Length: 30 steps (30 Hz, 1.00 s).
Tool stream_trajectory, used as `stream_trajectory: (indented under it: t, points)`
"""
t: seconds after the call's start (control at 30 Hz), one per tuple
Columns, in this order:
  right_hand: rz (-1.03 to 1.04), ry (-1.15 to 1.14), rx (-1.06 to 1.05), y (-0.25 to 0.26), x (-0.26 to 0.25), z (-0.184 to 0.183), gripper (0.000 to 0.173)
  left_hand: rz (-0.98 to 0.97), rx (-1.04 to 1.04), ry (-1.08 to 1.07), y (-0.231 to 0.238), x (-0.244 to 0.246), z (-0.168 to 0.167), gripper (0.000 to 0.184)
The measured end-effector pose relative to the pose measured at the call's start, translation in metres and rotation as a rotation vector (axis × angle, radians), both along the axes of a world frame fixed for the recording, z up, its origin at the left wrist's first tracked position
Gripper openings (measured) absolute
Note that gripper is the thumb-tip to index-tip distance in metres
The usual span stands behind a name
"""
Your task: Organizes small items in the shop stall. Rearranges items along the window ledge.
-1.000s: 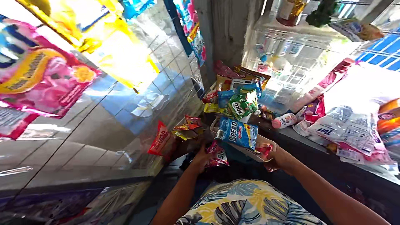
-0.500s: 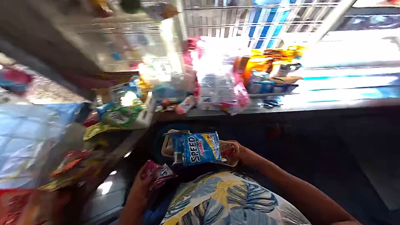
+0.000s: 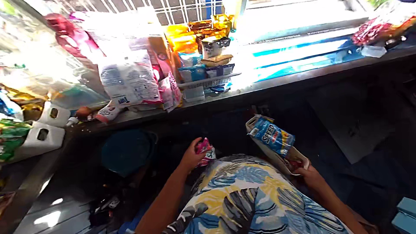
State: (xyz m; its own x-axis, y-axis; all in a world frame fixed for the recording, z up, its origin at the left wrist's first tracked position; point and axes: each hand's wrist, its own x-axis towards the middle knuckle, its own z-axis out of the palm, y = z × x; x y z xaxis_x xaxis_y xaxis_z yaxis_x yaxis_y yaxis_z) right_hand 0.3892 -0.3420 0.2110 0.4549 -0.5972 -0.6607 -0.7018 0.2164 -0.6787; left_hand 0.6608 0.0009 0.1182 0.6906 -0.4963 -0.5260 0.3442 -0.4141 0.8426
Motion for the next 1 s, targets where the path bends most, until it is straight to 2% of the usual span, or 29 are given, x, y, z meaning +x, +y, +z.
stream_trajectory:
  t: [0.2, 0.33, 0.47, 0.6, 0.67, 0.73, 0.8, 0.9, 1.0]
  points:
    - [-0.399, -0.115, 0.002, -0.014, -0.010, 0.005, 0.031, -0.350, 0.057, -0.174, -0.106, 0.041, 0.015, 0.078]
    - [-0.430, -0.246, 0.068, -0.057, 0.003, 0.015, 0.027, -0.461, 0.028, -0.325, -0.166, 0.060, 0.035, 0.077]
    - [-0.309, -0.366, 0.066, -0.119, 0.066, 0.012, 0.032, -0.450, -0.160, -0.472, -0.207, 0.087, 0.050, 0.078]
    - [-0.144, -0.412, 0.076, -0.170, 0.158, 0.010, 0.041, -0.551, -0.056, -0.632, -0.236, 0.128, 0.076, 0.075]
    - [-0.071, -0.406, 0.114, -0.196, 0.201, 0.007, 0.047, -0.686, -0.007, -0.630, -0.249, 0.151, 0.096, 0.080]
    - [0.005, -0.371, 0.150, -0.218, 0.241, 0.005, 0.052, -0.708, -0.020, -0.635, -0.256, 0.168, 0.106, 0.081]
    - [0.101, -0.325, 0.173, -0.239, 0.280, 0.002, 0.059, -0.672, -0.028, -0.672, -0.262, 0.177, 0.109, 0.081]
    - [0.326, -0.210, 0.152, -0.273, 0.331, -0.012, 0.065, -0.554, 0.065, -0.671, -0.259, 0.172, 0.109, 0.080]
    - [0.636, -0.070, 0.092, -0.306, 0.380, -0.019, 0.058, -0.325, 0.128, -0.659, -0.256, 0.148, 0.102, 0.070]
